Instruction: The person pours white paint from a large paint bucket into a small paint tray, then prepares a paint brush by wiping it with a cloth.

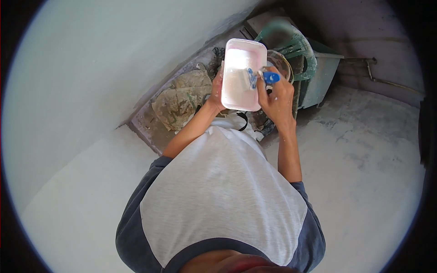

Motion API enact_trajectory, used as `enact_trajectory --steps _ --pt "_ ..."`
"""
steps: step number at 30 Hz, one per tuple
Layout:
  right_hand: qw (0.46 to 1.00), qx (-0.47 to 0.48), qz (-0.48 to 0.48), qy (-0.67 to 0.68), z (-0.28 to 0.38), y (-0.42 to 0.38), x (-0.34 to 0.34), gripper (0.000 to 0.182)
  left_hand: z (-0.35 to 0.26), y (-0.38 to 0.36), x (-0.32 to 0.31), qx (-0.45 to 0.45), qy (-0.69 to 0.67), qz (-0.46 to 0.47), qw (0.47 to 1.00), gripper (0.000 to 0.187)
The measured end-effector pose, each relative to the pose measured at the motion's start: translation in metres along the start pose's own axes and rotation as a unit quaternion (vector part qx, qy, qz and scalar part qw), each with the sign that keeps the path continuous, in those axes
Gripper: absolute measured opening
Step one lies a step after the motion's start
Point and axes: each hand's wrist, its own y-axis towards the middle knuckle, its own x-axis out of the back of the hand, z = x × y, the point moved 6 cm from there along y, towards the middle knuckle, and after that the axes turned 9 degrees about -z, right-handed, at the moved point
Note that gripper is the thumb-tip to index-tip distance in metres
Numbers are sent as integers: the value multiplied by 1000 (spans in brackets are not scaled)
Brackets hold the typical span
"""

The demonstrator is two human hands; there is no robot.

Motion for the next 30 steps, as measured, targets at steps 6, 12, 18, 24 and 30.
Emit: enact_trajectory --steps 6,12,18,24,30 --pt "998 3 19 52 18 -26 -13 17 3 1 6 6 60 -72 996 67" --pt "998 -32 -43 -13 -5 -9 6 13 6 1 -2 13 61 -51 997 66" --pt "999 -53 7 4 13 -31 12 13 12 4 -12 10 67 -24 997 66" --pt "999 -37 -23 10 -8 -16 13 13 27 3 -15 31 31 -20 999 66" --pt "998 -56 -14 -7 -4 -34 32 14 29 0 -3 25 72 -67 995 70"
